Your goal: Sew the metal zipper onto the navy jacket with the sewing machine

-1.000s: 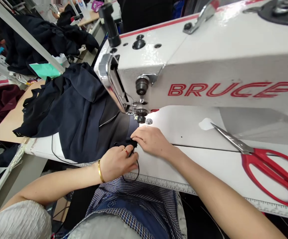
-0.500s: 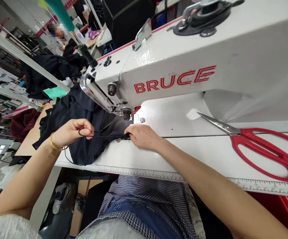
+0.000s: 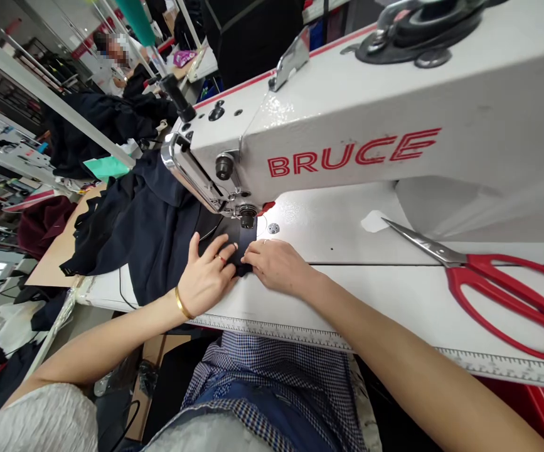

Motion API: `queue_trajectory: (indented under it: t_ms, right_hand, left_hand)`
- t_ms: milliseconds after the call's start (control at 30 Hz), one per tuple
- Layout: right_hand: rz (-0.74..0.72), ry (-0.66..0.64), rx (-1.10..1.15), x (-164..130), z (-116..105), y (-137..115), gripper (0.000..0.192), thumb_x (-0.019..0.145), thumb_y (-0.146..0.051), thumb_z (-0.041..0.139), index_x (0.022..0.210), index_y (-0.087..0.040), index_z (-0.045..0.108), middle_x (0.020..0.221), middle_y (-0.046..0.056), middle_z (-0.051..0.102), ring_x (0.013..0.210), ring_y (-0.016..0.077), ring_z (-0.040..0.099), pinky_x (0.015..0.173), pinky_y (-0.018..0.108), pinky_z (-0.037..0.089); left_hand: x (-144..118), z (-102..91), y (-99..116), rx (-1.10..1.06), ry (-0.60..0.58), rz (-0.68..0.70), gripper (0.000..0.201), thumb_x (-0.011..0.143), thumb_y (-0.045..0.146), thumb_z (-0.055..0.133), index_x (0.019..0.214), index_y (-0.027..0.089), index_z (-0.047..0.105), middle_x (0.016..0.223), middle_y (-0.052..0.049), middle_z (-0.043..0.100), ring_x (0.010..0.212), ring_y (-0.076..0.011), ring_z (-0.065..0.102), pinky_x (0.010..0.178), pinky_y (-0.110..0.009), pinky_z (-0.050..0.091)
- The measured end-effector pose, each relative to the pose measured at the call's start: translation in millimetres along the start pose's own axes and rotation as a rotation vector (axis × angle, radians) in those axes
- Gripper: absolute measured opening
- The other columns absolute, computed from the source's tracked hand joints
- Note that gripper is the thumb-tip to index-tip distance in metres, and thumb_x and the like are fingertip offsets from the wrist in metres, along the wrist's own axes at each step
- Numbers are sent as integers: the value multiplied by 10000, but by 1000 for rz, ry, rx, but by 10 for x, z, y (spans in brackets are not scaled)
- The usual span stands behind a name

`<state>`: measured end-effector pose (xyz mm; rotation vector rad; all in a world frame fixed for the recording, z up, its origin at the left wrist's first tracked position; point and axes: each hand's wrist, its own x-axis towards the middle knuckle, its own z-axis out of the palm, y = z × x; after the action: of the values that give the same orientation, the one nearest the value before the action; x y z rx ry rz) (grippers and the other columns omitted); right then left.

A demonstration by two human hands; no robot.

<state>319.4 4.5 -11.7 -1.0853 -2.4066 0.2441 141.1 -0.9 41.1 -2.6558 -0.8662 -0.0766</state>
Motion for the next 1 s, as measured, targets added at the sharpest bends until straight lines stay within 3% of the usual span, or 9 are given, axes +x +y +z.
queue_trajectory:
  t_ms: [100,200,300,367,467,533,667,833,1000]
  right_hand:
    - [-45,79,29,-46,4,5,247,823,-141,422,920,-166,648,976,33,633,857,164,572,722,301,438]
    - [-51,111,7,-46,12,10,195,848,-250,482,886,-166,653,938,31,641,834,168,570,702,302,441]
    - [-64,103,-47,-37,16,14,184,844,-289,515,900,-172,645,930,31,640,818,168,570,684,303,441]
    - [-69,95,-69,-38,14,14,173,851,-261,505,912,-170,638,936,33,640,812,160,573,694,305,445]
    - [-80,93,-86,-39,5,12,173,865,-204,470,916,-159,629,945,38,643,818,149,577,701,294,454]
    - [-104,105,-101,-35,-2,13,181,864,-160,452,913,-150,626,943,40,647,825,146,578,703,284,458]
    - [-129,84,-99,-17,-23,26,176,857,-174,463,937,-138,616,948,49,644,840,155,576,697,289,458]
    - [-85,1,-54,0,-49,30,166,845,-220,475,921,-165,611,953,47,631,798,164,576,686,319,445]
    - [-74,30,-75,27,-54,51,194,858,-169,429,933,-160,608,965,43,638,823,150,580,705,299,433]
  left_hand:
    - [-136,27,-15,-53,-63,42,300,847,306,472,624,137,583,629,-41,593,672,-171,574,811,-409,433]
    - [-249,7,-155,-190,-232,-81,403,890,380,361,677,154,619,514,-21,559,461,-130,508,518,-263,402]
    - [-297,24,-294,-343,-284,-240,443,906,338,322,635,174,633,587,-24,578,519,-113,524,506,-230,369]
    - [-293,72,-335,-361,-162,-246,409,873,319,394,564,159,609,692,-45,584,621,-130,538,570,-257,392]
    - [-225,174,-325,-373,67,-135,305,810,289,497,553,145,573,894,-67,595,849,-200,536,717,-344,416]
    - [-144,246,-312,-438,124,-83,265,809,270,496,587,139,560,917,-65,598,904,-205,527,772,-358,427]
    - [21,385,-340,-504,98,-69,192,799,273,476,746,112,566,899,-102,576,818,-180,528,741,-323,471]
    - [75,551,-363,-543,128,87,435,762,295,479,1128,60,469,1198,-175,453,1081,-274,424,855,-408,431]
    - [109,647,-351,-528,104,96,470,755,317,468,1125,27,462,1148,-200,496,1098,-306,419,833,-428,433]
